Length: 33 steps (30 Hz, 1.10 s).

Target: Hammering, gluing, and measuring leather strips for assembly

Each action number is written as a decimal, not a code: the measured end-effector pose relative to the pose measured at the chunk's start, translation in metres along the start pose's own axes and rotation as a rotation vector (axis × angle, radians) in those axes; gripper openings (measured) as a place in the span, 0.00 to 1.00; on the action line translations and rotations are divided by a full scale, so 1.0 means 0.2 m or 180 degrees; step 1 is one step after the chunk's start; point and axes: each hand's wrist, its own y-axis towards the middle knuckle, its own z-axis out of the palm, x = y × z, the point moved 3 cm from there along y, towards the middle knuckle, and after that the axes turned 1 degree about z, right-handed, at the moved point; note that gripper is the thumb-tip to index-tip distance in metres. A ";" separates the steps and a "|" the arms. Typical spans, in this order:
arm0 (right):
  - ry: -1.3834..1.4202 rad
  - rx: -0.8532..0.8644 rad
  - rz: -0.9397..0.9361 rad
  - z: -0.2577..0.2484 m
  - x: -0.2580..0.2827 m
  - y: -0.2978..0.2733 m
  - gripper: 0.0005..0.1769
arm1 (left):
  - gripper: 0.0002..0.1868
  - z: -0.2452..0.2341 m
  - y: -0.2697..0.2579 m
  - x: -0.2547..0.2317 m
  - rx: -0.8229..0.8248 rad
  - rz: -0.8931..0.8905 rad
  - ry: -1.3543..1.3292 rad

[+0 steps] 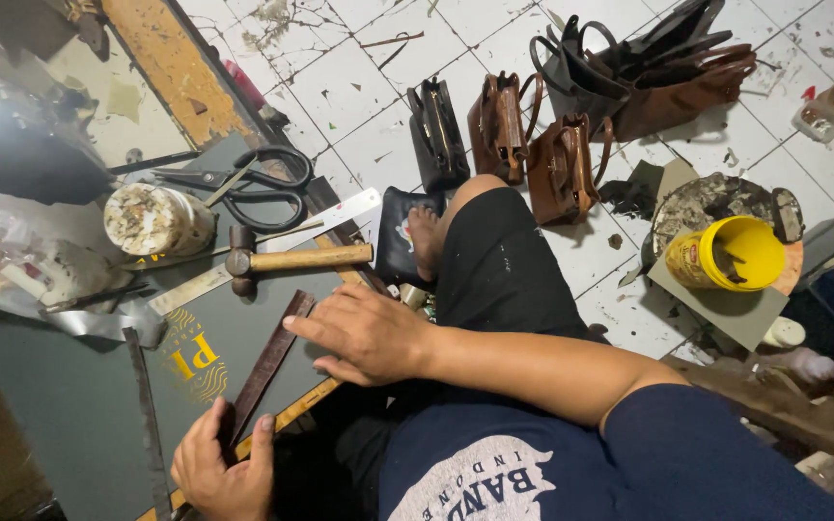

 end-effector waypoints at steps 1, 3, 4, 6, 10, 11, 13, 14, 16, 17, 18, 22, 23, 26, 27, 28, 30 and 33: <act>0.0010 0.0000 0.0014 0.00 0.00 -0.01 0.33 | 0.29 0.00 -0.01 -0.01 0.0017 0.0003 0.0003; 0.0208 -0.0118 0.0000 0.00 -0.02 -0.01 0.35 | 0.29 0.01 0.00 -0.02 -0.0082 -0.0061 -0.0082; 0.0215 -0.0133 0.0015 0.00 -0.02 -0.02 0.35 | 0.29 0.01 -0.01 -0.01 -0.0068 -0.0044 -0.0075; 0.0280 -0.0143 0.0068 -0.01 -0.02 -0.02 0.36 | 0.28 0.02 -0.03 0.01 0.0138 -0.0213 0.0003; 0.0377 -0.0192 0.0152 0.00 -0.04 -0.03 0.38 | 0.29 0.06 -0.06 0.07 0.0201 -0.0173 -0.0059; 0.0394 -0.0218 0.0154 0.01 -0.05 -0.03 0.38 | 0.27 0.07 -0.06 0.08 0.0173 -0.0180 -0.0037; 0.0416 -0.0233 0.0158 0.01 -0.05 -0.02 0.38 | 0.24 0.07 -0.06 0.08 0.0152 -0.0198 -0.0016; 0.0395 -0.0229 0.0166 0.00 -0.04 -0.02 0.37 | 0.23 0.07 -0.05 0.06 0.0118 -0.0253 -0.0037; 0.0371 -0.0213 0.0183 0.00 -0.04 -0.02 0.37 | 0.21 0.06 -0.05 0.06 0.0093 -0.0315 -0.0067; 0.0393 -0.0210 0.0160 0.01 -0.03 -0.02 0.37 | 0.22 0.06 -0.06 0.07 0.0091 -0.0302 -0.0073; 0.0392 -0.0212 0.0143 0.00 -0.04 -0.01 0.37 | 0.23 0.08 -0.05 0.09 0.0082 -0.0274 -0.0099; 0.0429 -0.0143 0.0246 -0.02 -0.04 0.02 0.33 | 0.24 0.11 -0.06 0.12 0.0190 -0.0516 -0.0359; 0.0436 -0.0161 0.0274 -0.03 -0.04 0.03 0.33 | 0.27 0.15 -0.09 0.17 0.0093 -0.0361 -0.0386; 0.0505 -0.0161 0.0334 -0.05 -0.03 0.07 0.33 | 0.29 0.14 -0.09 0.16 0.0146 -0.0271 -0.0405; 0.0558 -0.0159 0.0373 -0.06 -0.03 0.07 0.34 | 0.29 0.13 -0.07 0.14 0.0297 -0.0314 -0.0398; 0.0553 -0.0155 0.0389 -0.05 -0.04 0.08 0.34 | 0.29 0.14 -0.08 0.14 0.0310 -0.0312 -0.0408; 0.0560 -0.0148 0.0392 -0.05 -0.04 0.09 0.34 | 0.25 0.16 -0.10 0.13 0.0139 -0.0343 -0.0554; 0.0529 -0.0148 0.0465 -0.05 -0.04 0.11 0.36 | 0.26 0.14 -0.07 0.09 0.0298 -0.0586 -0.0596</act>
